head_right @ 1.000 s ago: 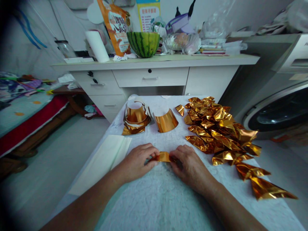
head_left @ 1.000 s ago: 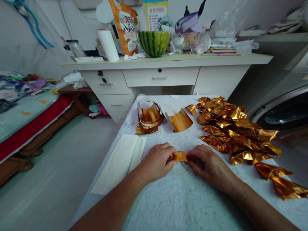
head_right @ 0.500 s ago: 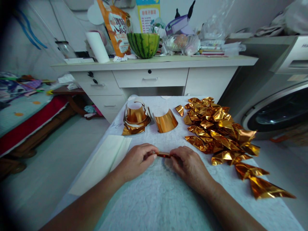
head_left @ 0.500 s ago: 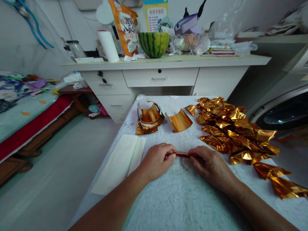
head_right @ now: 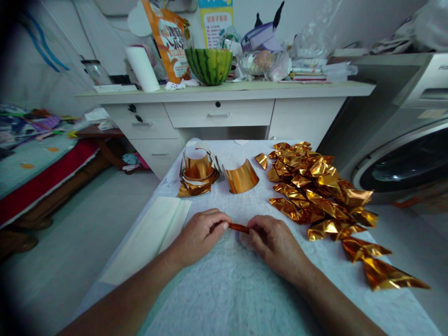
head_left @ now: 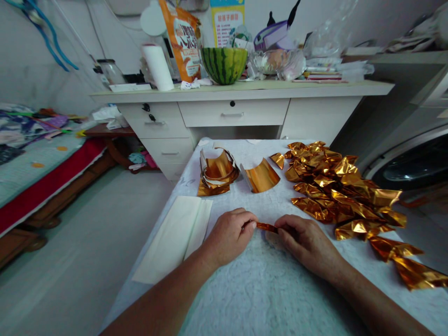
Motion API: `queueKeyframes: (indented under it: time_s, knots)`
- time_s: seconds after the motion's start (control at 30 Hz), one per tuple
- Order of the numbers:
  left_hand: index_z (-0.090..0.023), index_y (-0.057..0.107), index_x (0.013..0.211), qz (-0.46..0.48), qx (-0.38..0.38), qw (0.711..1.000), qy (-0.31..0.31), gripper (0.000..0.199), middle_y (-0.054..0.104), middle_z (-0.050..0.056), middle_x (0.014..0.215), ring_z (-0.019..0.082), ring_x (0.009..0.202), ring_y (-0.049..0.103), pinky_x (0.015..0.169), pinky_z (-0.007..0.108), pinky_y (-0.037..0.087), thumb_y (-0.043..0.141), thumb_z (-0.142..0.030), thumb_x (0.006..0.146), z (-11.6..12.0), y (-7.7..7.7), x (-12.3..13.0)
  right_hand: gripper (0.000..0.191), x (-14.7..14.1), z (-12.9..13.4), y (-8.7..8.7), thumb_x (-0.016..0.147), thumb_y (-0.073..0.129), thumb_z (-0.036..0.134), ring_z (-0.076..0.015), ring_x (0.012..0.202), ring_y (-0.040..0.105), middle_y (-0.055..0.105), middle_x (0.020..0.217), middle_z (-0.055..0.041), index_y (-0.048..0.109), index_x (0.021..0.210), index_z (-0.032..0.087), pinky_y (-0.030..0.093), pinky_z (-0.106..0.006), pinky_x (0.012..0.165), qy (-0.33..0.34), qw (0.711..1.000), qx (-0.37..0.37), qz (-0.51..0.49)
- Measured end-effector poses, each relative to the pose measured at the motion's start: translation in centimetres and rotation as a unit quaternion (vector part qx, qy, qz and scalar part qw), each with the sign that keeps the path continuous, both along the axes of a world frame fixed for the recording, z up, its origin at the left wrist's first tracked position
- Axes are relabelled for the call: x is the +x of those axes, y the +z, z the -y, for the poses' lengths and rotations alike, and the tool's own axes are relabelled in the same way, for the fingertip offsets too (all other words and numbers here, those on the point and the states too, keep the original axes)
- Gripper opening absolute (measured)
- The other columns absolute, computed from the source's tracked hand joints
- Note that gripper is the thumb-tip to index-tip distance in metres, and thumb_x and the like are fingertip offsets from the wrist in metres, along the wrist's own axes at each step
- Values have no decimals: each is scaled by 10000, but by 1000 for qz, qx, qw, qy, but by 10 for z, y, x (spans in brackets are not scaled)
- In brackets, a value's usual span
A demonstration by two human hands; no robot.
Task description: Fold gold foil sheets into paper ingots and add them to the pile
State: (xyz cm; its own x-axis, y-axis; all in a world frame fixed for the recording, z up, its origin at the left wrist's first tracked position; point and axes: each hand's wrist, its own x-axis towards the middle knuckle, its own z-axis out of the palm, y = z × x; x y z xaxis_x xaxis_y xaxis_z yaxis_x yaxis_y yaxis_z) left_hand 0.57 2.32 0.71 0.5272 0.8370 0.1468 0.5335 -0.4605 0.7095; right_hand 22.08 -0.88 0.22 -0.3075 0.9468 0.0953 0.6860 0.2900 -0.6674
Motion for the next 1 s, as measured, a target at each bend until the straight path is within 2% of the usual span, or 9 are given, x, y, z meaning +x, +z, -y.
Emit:
queueKeyframes:
  time_s: [0.33,0.5,0.63,0.83,0.9,1.0]
  knots:
    - [-179,675,934,6,-17,1000,11,246,675,13,801,156,739,612,703,258,447,502,-69,798,0,-2,2,126,-2,0,-4,893,494,207,-146,617,602,670,718,10,619,882,216,417,-247,558,-8,1000,-18,-13]
    - [-184,665,1023,9,-30,999,8,302,647,-2,770,138,684,580,656,242,423,499,-71,797,2,-1,1,73,-2,0,-4,912,485,216,-137,592,581,644,696,29,554,934,228,394,-241,538,-10,999,-37,-33]
    - [-187,640,1084,24,-38,999,-5,300,640,-4,778,135,676,567,647,241,418,500,-105,832,3,1,-1,23,1,-1,-2,916,485,223,-129,568,533,586,654,41,491,894,229,369,-238,521,-11,998,-30,-53]
    - [-207,609,1154,67,-42,996,-43,288,676,18,943,152,815,606,750,264,448,501,-158,892,2,5,-5,98,9,-1,-2,956,468,295,-127,608,484,532,684,31,463,884,229,365,-239,539,11,988,-71,-136]
    - [-207,619,1143,91,-42,993,-62,263,680,24,1011,155,897,616,806,264,448,495,-168,913,1,6,-5,126,10,-1,-2,966,460,327,-126,618,472,509,692,34,463,886,230,362,-235,543,22,980,-99,-174]
    - [-201,652,1093,115,-42,989,-84,232,684,24,1012,152,934,617,843,258,443,486,-176,933,1,7,-6,185,11,-1,-1,956,484,376,-118,608,440,483,693,37,468,852,224,341,-229,531,32,966,-139,-216]
